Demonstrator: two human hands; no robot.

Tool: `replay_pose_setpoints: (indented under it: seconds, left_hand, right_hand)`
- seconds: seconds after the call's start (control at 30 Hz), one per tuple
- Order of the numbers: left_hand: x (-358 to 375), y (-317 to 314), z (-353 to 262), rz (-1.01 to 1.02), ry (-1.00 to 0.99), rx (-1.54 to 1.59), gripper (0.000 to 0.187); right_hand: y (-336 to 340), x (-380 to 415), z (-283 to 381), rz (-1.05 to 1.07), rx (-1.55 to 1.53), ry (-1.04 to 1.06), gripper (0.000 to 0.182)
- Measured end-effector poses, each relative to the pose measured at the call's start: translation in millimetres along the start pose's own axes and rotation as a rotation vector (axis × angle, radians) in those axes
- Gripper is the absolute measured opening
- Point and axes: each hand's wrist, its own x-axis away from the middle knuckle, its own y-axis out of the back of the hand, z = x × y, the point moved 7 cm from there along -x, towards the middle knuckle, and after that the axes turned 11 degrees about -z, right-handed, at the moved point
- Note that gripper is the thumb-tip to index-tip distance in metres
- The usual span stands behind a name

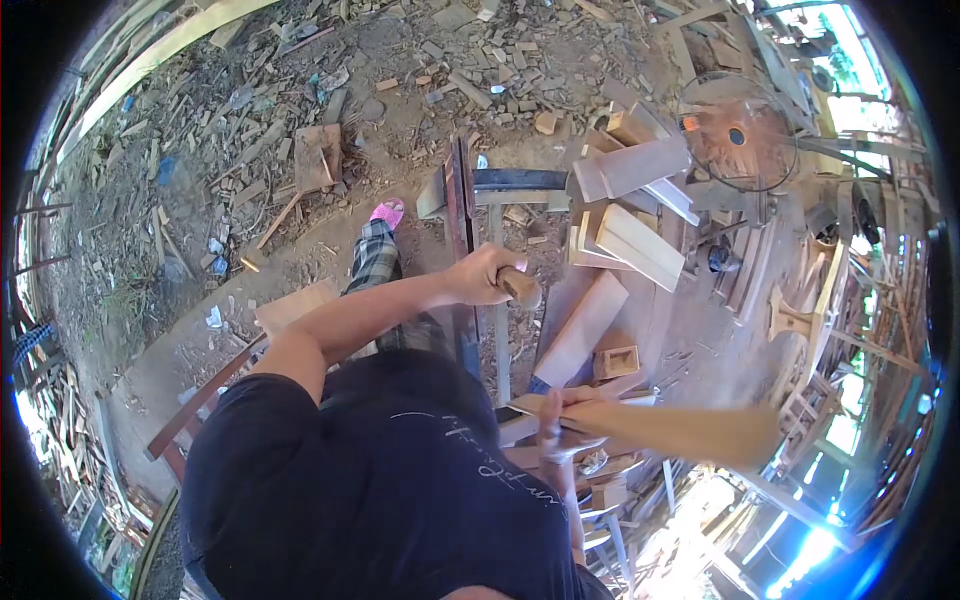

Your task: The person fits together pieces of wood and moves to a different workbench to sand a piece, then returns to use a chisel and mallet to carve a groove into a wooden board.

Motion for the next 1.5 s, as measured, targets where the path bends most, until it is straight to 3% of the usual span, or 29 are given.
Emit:
replay_pose_setpoints:
  seconds: [0.03, 0.1, 0.23, 0.27, 0.33, 0.4, 0.57, 0.7, 0.8, 0.87, 0.9, 1.0, 1.03, 1.1, 1.13, 1.2, 1.23, 1.27, 1.37, 1.4, 1.47, 1.5]
  left_hand:
    - [-1.4, -1.6, 3.6, -0.002, -0.007, -0.001, 0.018]
    - [0.0, 1.0, -0.5, -0.095, -0.150, 0.086, 0.018]
    - [0.4, 0.6, 1.3, 0.010, -0.091, -0.072, 0.017]
    - [-4.6, 3.6, 0.8, -0.029, -0.078, 0.040, 0.016]
    - [-19.5, 8.2, 5.7, -0.056, -0.068, 0.160, 0.016]
    - [-33.4, 24.5, 31.9, -0.217, 0.190, 0.419, 0.017]
    - [-42.1, 48.4, -8.4, -0.226, 0.145, 0.388, 0.019]
    - [-40.8, 48.0, -17.5, -0.258, 0.050, 0.255, 0.024]
    - [-33.2, 42.8, -15.9, -0.276, 0.024, 0.200, 0.023]
    - [-24.1, 38.2, -10.6, -0.267, -0.023, 0.139, 0.020]
    - [-20.2, 35.3, -10.6, -0.256, -0.072, 0.081, 0.017]
    - [-15.4, 25.1, -9.3, -0.210, -0.079, 0.027, 0.015]
    - [-14.4, 22.5, -3.8, -0.214, -0.081, 0.026, 0.015]
    - [-11.5, 21.5, 2.6, -0.296, -0.186, 0.044, 0.017]
    - [-11.1, 23.0, -1.9, -0.300, -0.192, 0.042, 0.017]
    - [-13.7, 25.5, -1.7, -0.222, -0.108, -0.017, 0.016]
    - [-11.6, 23.0, -3.3, -0.192, -0.101, -0.027, 0.014]
    - [-8.3, 21.4, -1.2, -0.189, -0.093, -0.024, 0.014]
    - [-18.4, 14.0, -0.8, -0.120, -0.072, -0.063, 0.012]
    - [-25.6, 21.1, -6.5, -0.234, -0.067, 0.030, 0.011]
    - [-32.6, 34.1, -6.2, -0.342, -0.061, 0.125, 0.011]
    - [-41.2, 43.4, 14.0, -0.350, 0.143, 0.284, 0.010]
  right_hand:
    - [-4.2, 1.2, 0.9, 0.038, 0.015, 0.017, 0.056]
    - [-44.9, 29.5, -38.1, 0.303, 0.189, -0.326, 0.056]
    - [-33.7, 16.8, -25.6, 0.083, 0.068, -0.267, 0.058]
    - [-31.4, 23.0, -37.4, 0.083, -0.002, -0.407, 0.057]
    - [-29.7, 13.1, -25.4, -0.020, -0.028, -0.281, 0.057]
    - [-30.6, 18.1, -31.9, 0.017, 0.028, -0.286, 0.057]
    - [-35.7, 37.0, -47.1, 0.163, 0.101, -0.360, 0.053]
    - [-34.9, 28.4, -34.2, 0.152, 0.101, -0.315, 0.054]
    - [-23.2, 4.5, -16.9, 0.019, 0.007, -0.371, 0.058]
    - [-1.9, -7.1, -6.6, -0.120, -0.059, -0.242, 0.057]
    - [4.8, -11.2, -1.4, -0.092, -0.165, -0.143, 0.056]
    - [-6.8, -33.7, 43.9, -0.078, -0.189, -0.129, 0.048]
    - [-17.4, -31.3, 48.2, -0.114, -0.095, 0.067, 0.048]
    - [-57.5, 3.3, -14.8, 0.321, 0.227, -0.330, 0.052]
    - [-50.8, 6.3, -13.5, 0.319, 0.225, -0.323, 0.052]
    - [-41.5, 3.4, -23.2, 0.260, 0.109, -0.501, 0.057]
    - [-28.4, -32.4, 32.9, -0.041, -0.079, -0.265, 0.052]
    - [-16.0, -11.9, -3.4, -0.067, -0.212, -0.323, 0.046]
    - [-7.5, -14.7, 13.9, -0.081, -0.138, -0.087, 0.044]
    - [-18.5, -14.4, 13.9, -0.083, -0.140, -0.081, 0.044]
    - [-58.9, -1.9, -13.5, 0.274, 0.129, -0.349, 0.047]
    - [-53.0, 10.4, -30.3, 0.139, 0.201, -0.166, 0.051]
